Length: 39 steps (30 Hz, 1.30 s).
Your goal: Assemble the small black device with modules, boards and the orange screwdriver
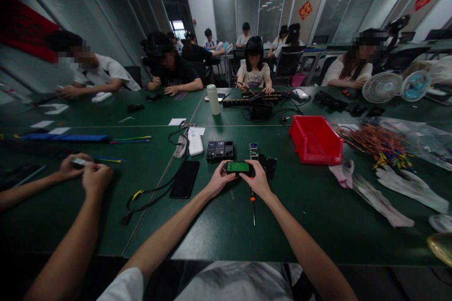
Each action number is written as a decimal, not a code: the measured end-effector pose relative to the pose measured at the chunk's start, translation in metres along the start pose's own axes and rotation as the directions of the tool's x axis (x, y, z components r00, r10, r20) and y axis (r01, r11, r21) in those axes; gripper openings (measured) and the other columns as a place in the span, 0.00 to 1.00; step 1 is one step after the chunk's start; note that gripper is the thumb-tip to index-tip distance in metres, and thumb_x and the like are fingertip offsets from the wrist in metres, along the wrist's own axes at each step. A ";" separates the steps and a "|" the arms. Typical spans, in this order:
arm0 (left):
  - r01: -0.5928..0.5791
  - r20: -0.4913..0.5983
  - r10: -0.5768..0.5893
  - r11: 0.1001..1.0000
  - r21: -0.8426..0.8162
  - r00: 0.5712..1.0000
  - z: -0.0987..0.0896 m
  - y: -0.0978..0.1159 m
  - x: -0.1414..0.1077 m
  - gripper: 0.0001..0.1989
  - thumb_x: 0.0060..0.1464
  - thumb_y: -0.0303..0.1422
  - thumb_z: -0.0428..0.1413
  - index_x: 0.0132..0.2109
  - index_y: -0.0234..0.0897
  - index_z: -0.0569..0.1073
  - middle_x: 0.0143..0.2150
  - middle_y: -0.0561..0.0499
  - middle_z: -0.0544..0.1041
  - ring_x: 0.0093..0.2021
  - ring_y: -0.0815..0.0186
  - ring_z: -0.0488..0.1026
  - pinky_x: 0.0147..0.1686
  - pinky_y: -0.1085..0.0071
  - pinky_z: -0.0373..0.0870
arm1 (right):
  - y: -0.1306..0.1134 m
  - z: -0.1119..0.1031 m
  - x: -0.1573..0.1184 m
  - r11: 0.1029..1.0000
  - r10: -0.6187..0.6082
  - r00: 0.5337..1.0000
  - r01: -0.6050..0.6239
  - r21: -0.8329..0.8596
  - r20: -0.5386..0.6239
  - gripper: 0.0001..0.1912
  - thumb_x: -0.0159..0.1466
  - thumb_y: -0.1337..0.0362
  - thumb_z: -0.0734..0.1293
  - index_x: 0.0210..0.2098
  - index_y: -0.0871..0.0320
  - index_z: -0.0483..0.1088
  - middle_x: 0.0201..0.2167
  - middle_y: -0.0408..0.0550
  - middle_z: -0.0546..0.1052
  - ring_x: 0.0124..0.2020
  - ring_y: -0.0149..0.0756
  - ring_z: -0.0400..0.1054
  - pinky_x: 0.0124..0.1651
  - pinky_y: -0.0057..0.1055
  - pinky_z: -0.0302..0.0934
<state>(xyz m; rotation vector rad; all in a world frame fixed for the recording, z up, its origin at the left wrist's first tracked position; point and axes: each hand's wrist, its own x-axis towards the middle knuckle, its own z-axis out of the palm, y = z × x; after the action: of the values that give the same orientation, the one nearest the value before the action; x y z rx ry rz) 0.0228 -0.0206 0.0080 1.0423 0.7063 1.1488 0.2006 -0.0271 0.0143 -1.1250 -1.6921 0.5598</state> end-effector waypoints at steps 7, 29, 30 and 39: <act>0.088 0.021 -0.086 0.989 -0.118 0.996 0.000 0.005 0.001 0.19 0.47 0.37 0.58 0.47 0.37 0.67 0.44 0.47 0.68 0.47 0.61 0.68 0.47 0.56 0.68 | 0.001 0.001 -0.001 0.999 -0.044 0.999 0.044 0.004 0.011 0.21 0.54 0.62 0.69 0.47 0.54 0.65 0.46 0.50 0.68 0.51 0.44 0.62 0.55 0.43 0.55; 0.106 0.037 -0.102 0.984 -0.143 0.994 -0.002 -0.001 0.002 0.21 0.47 0.33 0.60 0.49 0.38 0.66 0.44 0.48 0.70 0.45 0.63 0.70 0.50 0.52 0.66 | 0.018 0.006 0.002 0.894 0.242 0.969 -0.244 0.375 0.053 0.12 0.57 0.58 0.65 0.39 0.55 0.69 0.38 0.48 0.74 0.40 0.40 0.69 0.45 0.38 0.63; 0.108 0.034 -0.105 0.985 -0.137 0.994 -0.002 -0.001 0.002 0.21 0.47 0.33 0.60 0.49 0.37 0.66 0.43 0.48 0.70 0.45 0.63 0.70 0.50 0.52 0.66 | 0.017 0.006 0.002 0.895 0.242 0.969 -0.241 0.375 0.045 0.12 0.57 0.58 0.65 0.40 0.56 0.69 0.39 0.48 0.74 0.41 0.40 0.69 0.45 0.38 0.63; 0.105 0.028 -0.103 0.990 -0.098 0.994 -0.004 -0.006 0.003 0.22 0.47 0.33 0.60 0.49 0.35 0.67 0.45 0.45 0.70 0.47 0.61 0.69 0.51 0.54 0.65 | 0.017 0.005 0.002 0.903 0.246 0.969 -0.237 0.359 0.022 0.12 0.58 0.58 0.65 0.40 0.56 0.70 0.39 0.48 0.74 0.41 0.40 0.68 0.45 0.37 0.62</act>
<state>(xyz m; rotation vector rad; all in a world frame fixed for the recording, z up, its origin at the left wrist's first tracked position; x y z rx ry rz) 0.0227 -0.0166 0.0012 0.9228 0.6706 1.0692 0.2024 -0.0170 0.0001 -1.0705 -1.3638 0.9673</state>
